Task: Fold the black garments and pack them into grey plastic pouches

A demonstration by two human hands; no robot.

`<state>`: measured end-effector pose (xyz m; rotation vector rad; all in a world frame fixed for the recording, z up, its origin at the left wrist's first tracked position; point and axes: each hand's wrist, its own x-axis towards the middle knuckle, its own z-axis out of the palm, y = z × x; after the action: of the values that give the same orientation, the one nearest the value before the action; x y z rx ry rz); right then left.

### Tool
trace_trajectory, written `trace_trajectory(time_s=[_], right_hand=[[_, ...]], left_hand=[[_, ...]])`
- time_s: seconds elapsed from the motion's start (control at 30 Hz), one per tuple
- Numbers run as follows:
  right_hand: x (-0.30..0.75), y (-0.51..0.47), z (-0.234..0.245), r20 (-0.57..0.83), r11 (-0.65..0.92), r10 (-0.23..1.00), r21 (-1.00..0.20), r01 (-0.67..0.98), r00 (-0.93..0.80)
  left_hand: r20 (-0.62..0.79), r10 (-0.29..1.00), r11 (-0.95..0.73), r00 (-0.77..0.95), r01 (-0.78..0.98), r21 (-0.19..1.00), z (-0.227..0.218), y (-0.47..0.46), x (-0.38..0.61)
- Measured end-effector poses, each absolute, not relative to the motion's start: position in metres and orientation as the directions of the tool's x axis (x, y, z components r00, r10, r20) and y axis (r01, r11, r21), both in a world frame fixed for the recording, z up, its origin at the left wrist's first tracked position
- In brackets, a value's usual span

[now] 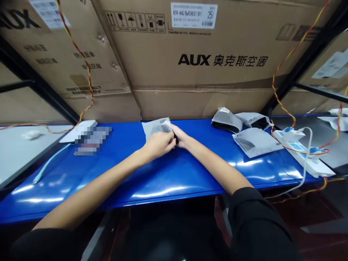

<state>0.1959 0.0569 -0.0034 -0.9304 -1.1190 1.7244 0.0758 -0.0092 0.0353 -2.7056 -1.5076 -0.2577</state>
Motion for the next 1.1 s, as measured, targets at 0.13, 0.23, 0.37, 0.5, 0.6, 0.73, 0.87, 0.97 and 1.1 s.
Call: trace_trajectory(time_s=[0.13, 0.23, 0.37, 0.5, 0.6, 0.73, 0.87, 0.97, 1.1], right_hand=[[0.192, 0.054, -0.001, -0.178, -0.309, 0.901, -0.904, -0.295, -0.397], [0.187, 0.053, -0.005, -0.181, -0.297, 0.918, -0.903, -0.310, -0.352], [0.190, 0.048, -0.010, -0.190, -0.299, 0.925, -0.898, -0.322, -0.329], [0.208, 0.047, -0.010, -0.139, -0.206, 0.910, -0.969, -0.134, -0.391], [0.214, 0.049, -0.013, -0.111, -0.103, 0.930, -0.994, 0.042, -0.351], [0.197, 0.051, -0.022, -0.057, -0.028, 0.962, -0.993, 0.113, -0.268], [0.188, 0.049, -0.025, 0.032, 0.057, 0.967, -0.994, 0.091, -0.252], [0.197, 0.046, -0.022, 0.081, 0.118, 0.957, -0.986, 0.120, -0.277], [0.208, 0.045, -0.017, 0.166, 0.233, 0.964, -0.903, 0.362, -0.206]], left_hand=[[0.125, 0.836, -0.538, 0.534, 0.843, 0.000, 0.038, -0.017, 0.067], [0.127, 0.786, -0.601, 0.605, 0.796, -0.068, 0.028, -0.019, 0.061], [0.184, 0.765, -0.607, 0.617, 0.786, -0.112, 0.012, -0.016, 0.050], [0.279, 0.669, -0.711, 0.689, 0.702, -0.030, 0.002, -0.010, 0.034], [0.321, 0.585, -0.786, 0.745, 0.619, -0.005, -0.002, -0.008, 0.027], [0.311, 0.491, -0.859, 0.814, 0.512, 0.017, -0.008, -0.012, 0.034], [0.249, 0.514, -0.850, 0.821, 0.527, 0.017, -0.005, -0.020, 0.042], [0.271, 0.541, -0.835, 0.796, 0.548, 0.054, 0.009, -0.014, 0.027], [0.385, 0.746, -0.640, 0.544, 0.746, 0.187, 0.019, 0.012, -0.011]])
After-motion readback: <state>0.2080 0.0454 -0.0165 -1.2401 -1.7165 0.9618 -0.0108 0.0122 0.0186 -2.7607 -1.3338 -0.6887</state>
